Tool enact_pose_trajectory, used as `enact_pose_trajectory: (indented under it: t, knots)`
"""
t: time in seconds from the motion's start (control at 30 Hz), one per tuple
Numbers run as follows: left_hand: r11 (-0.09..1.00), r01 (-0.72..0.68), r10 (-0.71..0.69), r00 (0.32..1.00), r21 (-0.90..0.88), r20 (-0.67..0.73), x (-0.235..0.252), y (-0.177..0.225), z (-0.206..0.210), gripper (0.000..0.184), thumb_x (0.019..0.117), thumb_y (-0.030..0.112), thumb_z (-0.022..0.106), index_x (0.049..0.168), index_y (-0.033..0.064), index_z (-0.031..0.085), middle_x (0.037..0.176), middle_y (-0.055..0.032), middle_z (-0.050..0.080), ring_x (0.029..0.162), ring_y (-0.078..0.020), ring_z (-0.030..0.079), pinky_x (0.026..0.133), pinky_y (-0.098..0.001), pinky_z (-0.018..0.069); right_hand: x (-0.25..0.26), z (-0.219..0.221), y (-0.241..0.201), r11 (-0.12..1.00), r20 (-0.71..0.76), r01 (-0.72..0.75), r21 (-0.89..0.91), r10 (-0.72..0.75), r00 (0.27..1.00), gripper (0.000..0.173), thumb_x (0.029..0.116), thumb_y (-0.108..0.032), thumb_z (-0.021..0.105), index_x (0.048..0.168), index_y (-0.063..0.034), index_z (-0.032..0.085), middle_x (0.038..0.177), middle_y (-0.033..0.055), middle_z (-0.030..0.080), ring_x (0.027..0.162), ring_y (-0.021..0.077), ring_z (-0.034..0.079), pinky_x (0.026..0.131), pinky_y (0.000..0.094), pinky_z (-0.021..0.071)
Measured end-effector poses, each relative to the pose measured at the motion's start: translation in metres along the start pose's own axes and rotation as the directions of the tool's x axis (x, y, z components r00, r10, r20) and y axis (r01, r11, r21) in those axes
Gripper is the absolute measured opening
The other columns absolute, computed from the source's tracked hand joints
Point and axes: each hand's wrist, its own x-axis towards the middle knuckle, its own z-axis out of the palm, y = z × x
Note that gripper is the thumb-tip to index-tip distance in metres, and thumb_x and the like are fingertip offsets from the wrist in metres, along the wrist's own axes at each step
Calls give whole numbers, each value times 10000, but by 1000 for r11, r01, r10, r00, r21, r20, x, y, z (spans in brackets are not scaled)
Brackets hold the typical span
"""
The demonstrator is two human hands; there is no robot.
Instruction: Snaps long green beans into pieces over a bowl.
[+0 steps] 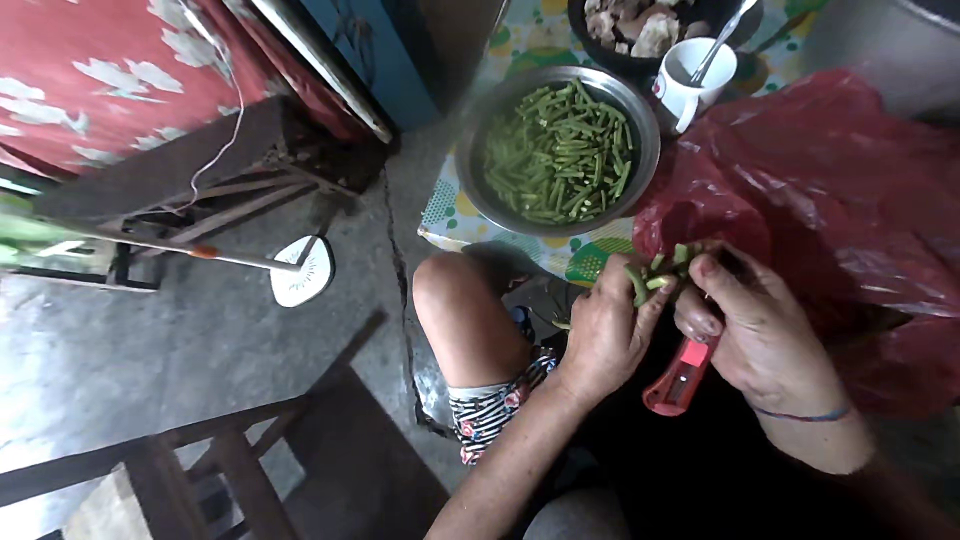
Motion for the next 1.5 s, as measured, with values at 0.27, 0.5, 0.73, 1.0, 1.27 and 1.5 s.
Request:
enact_pose_trajectory:
  t: [0.27, 0.5, 0.73, 1.0, 1.27, 1.5]
  knots:
    - [997, 27, -42, 974, -69, -223, -7, -8, 18, 168, 1019, 55, 489, 1067, -101, 533, 786, -73, 594, 677, -27, 573, 662, -176, 502, -5, 3, 7, 934, 57, 220, -282, -213, 976, 321, 957, -58, 628, 1277, -59, 640, 842, -61, 685, 514, -16, 525, 462, 128, 466]
    - [998, 46, -52, 990, -44, -129, -12, -9, 15, 208, 1028, 60, 482, 1070, -126, 564, 811, -129, 641, 703, -108, 641, 677, -255, 555, 0, 2, 6, 999, -44, 23, -44, -24, 999, 171, 973, -24, 570, 1037, -104, 707, 709, -55, 653, 502, -4, 545, 498, 139, 505]
    - [995, 31, -36, 997, -93, -62, -11, -5, 8, 223, 1010, 52, 514, 984, -122, 651, 795, -126, 666, 694, -77, 638, 666, -222, 542, -3, -1, 5, 982, 46, 142, -121, -137, 989, 145, 944, -47, 652, 995, -129, 761, 781, -67, 717, 608, 7, 640, 606, 160, 575]
    - [998, 39, -22, 963, -55, 270, 2, -4, -23, 314, 1065, 142, 471, 1015, -104, 659, 719, -107, 633, 614, -116, 606, 616, -280, 532, 2, -15, -3, 916, 207, 207, -344, -142, 968, 166, 946, -107, 680, 1091, -122, 759, 832, -90, 712, 612, 2, 627, 579, 155, 564]
    - [965, 255, -173, 781, -55, 600, 17, 5, -40, 379, 1072, 230, 377, 1121, -75, 596, 758, -51, 608, 643, -90, 586, 635, -273, 520, 4, -22, 2, 847, 310, 380, -372, -273, 911, 125, 976, -150, 667, 1068, -135, 750, 934, -101, 694, 668, -16, 628, 602, 148, 570]
    - [966, 254, -142, 687, -52, 713, 24, 10, -45, 386, 1086, 296, 456, 1172, -62, 571, 784, -44, 595, 670, -75, 569, 661, -243, 505, 3, -22, -1, 849, 310, 373, -374, -265, 913, 89, 956, -168, 702, 1028, -153, 751, 956, -101, 725, 705, -15, 658, 623, 145, 580]
